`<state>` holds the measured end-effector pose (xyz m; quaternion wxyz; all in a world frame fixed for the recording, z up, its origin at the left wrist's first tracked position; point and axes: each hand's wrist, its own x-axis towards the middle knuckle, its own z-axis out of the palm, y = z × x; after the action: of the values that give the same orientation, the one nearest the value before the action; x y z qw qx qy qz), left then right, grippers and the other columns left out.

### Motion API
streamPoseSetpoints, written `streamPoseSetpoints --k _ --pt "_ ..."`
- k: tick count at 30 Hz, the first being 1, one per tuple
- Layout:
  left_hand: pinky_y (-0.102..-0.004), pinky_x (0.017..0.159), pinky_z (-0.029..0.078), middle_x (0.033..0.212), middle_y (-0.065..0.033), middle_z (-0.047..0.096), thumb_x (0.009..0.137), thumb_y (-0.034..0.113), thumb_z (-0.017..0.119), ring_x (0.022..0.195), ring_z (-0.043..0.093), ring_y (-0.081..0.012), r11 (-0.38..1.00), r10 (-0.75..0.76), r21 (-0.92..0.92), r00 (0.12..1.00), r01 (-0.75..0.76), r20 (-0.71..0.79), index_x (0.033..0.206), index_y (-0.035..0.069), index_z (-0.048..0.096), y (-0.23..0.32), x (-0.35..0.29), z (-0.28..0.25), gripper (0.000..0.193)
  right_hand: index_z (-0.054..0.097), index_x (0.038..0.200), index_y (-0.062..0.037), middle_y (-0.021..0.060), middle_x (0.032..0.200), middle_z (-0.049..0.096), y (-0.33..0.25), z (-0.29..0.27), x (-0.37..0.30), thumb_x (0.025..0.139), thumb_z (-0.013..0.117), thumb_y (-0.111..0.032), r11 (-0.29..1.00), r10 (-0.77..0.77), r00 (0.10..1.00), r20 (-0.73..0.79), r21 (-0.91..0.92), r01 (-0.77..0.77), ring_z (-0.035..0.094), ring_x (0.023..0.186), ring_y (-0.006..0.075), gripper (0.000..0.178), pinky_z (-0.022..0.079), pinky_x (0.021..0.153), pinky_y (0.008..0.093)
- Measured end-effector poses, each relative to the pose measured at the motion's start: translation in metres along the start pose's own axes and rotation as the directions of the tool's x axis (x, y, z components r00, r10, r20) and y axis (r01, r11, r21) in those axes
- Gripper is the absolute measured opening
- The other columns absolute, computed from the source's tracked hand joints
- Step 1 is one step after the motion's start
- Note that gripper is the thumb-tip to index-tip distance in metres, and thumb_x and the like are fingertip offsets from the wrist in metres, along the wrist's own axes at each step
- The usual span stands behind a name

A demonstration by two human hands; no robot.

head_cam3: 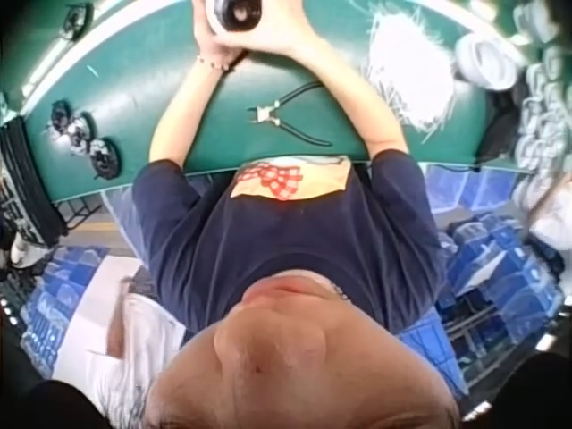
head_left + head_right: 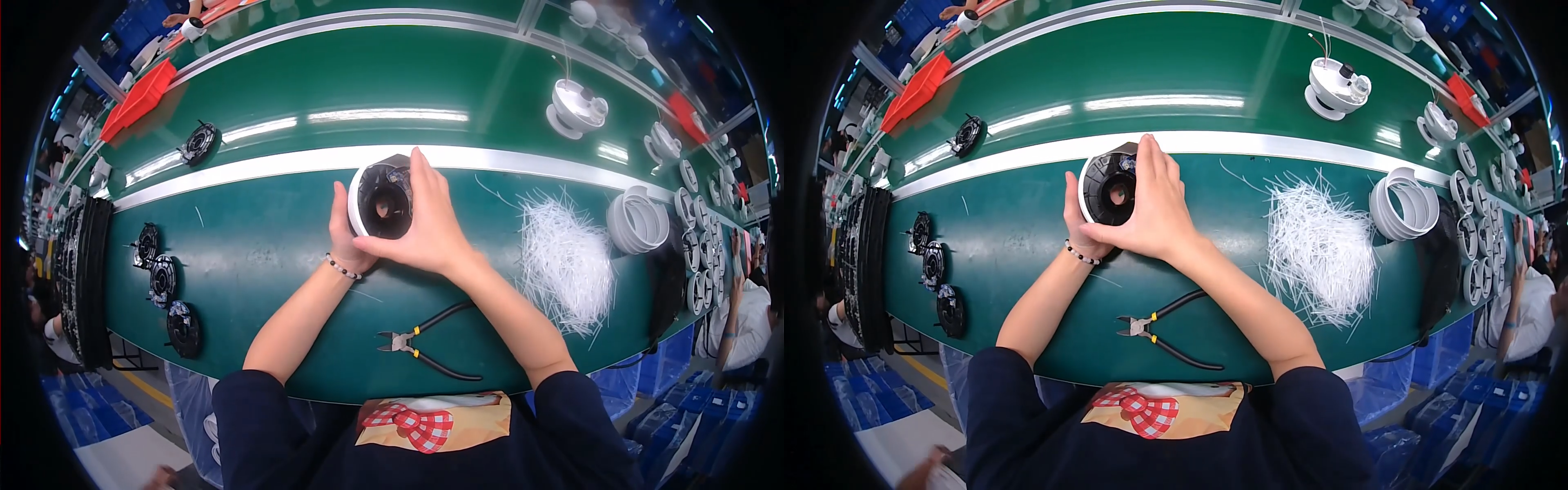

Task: Assembling circular electronic components on a production line using hands and pliers to trim wires.

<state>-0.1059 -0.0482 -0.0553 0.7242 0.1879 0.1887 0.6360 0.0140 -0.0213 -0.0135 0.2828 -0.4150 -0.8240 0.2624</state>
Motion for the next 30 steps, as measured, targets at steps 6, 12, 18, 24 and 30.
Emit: streamPoseSetpoints --k 6,12,18,24,30 --pt "-0.0358 0.092 0.037 0.119 -0.0121 0.046 0.081 0.064 0.023 0.109 0.045 -0.0239 0.997 -0.015 -0.076 1.0 0.017 0.025 0.123 0.004 0.038 -0.001 0.002 0.003 0.075 0.014 0.125 0.0151 0.029 0.124 0.029 -0.002 0.003 -0.002 0.05 0.076 -0.047 0.996 0.006 1.0 -0.024 -0.092 -0.008 0.03 0.115 0.0403 0.116 0.026 0.097 0.0442" --pt "-0.0349 0.089 0.04 0.112 -0.0115 0.051 0.084 0.06 0.021 0.103 0.05 -0.0221 0.992 -0.125 -0.002 0.992 0.125 -0.001 0.118 0.004 0.044 0.012 0.001 -0.01 0.069 0.015 0.125 0.0132 0.0287 0.124 0.029 -0.002 0.003 0.0 0.048 0.075 -0.045 0.993 -0.06 0.996 0.065 -0.093 0.066 0.029 0.115 0.0415 0.114 0.026 0.096 0.045" --pt "-0.03 0.073 0.047 0.094 -0.0081 0.059 0.079 0.044 0.044 0.081 0.056 -0.0176 0.995 -0.049 -0.086 0.993 0.059 0.111 0.114 0.003 0.047 0.013 0.007 -0.026 0.054 0.016 0.128 0.007 0.0266 0.128 0.024 -0.008 0.016 -0.001 0.046 0.071 -0.044 0.978 -0.158 0.981 -0.11 -0.158 0.139 0.027 0.116 0.0419 0.11 0.029 0.09 0.0477" --pt "-0.041 0.092 0.038 0.11 -0.0153 0.054 0.081 0.044 0.035 0.102 0.051 -0.0287 0.999 0.016 -0.048 0.997 -0.019 -0.072 0.112 0.001 0.049 0.027 0.043 -0.025 0.055 0.012 0.132 0.0021 0.0252 0.138 0.004 0.014 -0.002 0.002 0.061 0.062 -0.058 0.972 -0.17 0.985 -0.034 -0.168 0.162 0.005 0.125 0.0457 0.106 0.011 0.099 0.0542" --pt "-0.0435 0.096 0.033 0.111 -0.0148 0.051 0.088 0.03 0.032 0.105 0.048 -0.0278 0.982 0.186 0.07 0.894 -0.173 -0.407 0.109 -0.001 0.043 0.068 0.137 -0.065 0.039 0.058 0.095 -0.0036 0.0115 0.099 0.06 0.067 -0.167 -0.046 0.061 0.073 -0.019 0.877 -0.37 0.846 -0.385 -0.446 0.181 0.055 0.092 0.028 0.04 0.041 0.08 0.0365"
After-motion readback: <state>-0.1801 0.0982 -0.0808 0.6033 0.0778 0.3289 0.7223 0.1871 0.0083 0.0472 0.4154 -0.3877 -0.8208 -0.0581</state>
